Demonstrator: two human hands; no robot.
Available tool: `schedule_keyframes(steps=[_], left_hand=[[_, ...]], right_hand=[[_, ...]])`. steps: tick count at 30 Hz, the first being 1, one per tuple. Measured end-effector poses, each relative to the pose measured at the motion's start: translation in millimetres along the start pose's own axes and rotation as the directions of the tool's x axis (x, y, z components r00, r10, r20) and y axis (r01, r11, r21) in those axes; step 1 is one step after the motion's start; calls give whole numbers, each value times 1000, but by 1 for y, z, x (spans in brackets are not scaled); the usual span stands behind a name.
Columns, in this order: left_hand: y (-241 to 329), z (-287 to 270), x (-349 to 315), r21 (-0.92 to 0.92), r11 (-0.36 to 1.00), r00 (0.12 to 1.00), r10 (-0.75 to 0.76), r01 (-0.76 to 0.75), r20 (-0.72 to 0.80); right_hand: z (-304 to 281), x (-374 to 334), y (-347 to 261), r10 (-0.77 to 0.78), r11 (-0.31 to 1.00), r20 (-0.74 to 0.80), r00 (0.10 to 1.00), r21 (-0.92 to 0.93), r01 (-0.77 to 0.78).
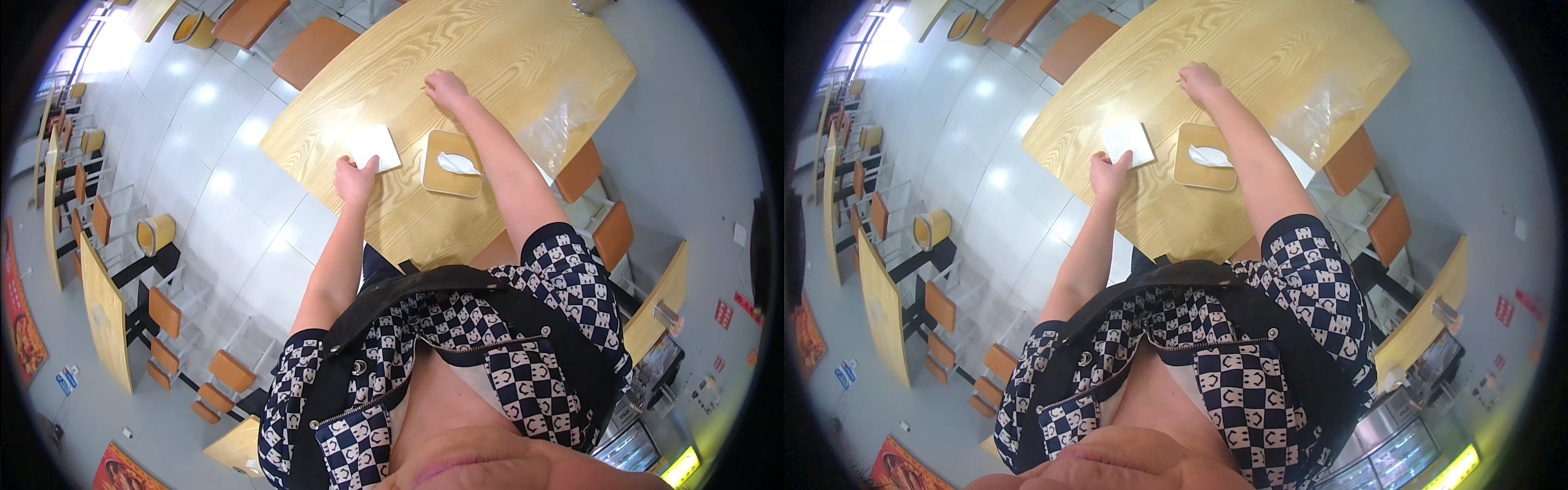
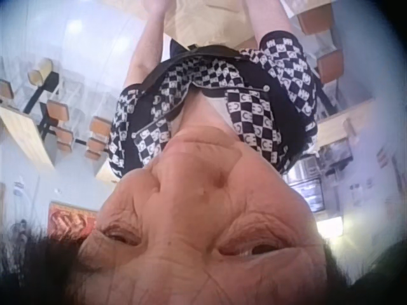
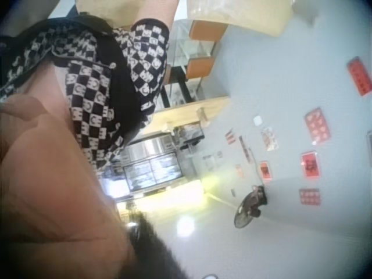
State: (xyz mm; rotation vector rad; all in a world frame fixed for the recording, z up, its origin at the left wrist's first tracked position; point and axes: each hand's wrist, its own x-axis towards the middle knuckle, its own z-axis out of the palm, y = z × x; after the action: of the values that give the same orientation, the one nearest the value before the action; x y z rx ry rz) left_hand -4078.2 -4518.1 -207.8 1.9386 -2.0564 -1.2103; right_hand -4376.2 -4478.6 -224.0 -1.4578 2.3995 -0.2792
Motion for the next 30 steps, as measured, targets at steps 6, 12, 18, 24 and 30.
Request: schedule_keyframes(steps=[6, 12, 18, 24, 30], left_hand=[[-1, -15, -3, -45, 992, 993, -113, 115, 42], [-7, -15, -2, -53, 990, 992, -126, 127, 27], [-6, -3, -9, -237, 971, 1000, -12, 5, -28], [-18, -4, -9, -641, 767, 999, -27, 40, 31], [-106, -65, -16, -958, 287, 999, -51, 19, 5]], right_hand=[[-11, 14, -25, -40, 994, 78, 996, -103, 48], [-7, 13, -43, -28, 982, 143, 989, -183, 54], [-5, 12, -48, 35, 998, 149, 988, -52, -27], [-39, -10, -73, 84, 777, 129, 988, 613, -145], [-30, -130, -134, -104, 225, 275, 956, 943, -246]])
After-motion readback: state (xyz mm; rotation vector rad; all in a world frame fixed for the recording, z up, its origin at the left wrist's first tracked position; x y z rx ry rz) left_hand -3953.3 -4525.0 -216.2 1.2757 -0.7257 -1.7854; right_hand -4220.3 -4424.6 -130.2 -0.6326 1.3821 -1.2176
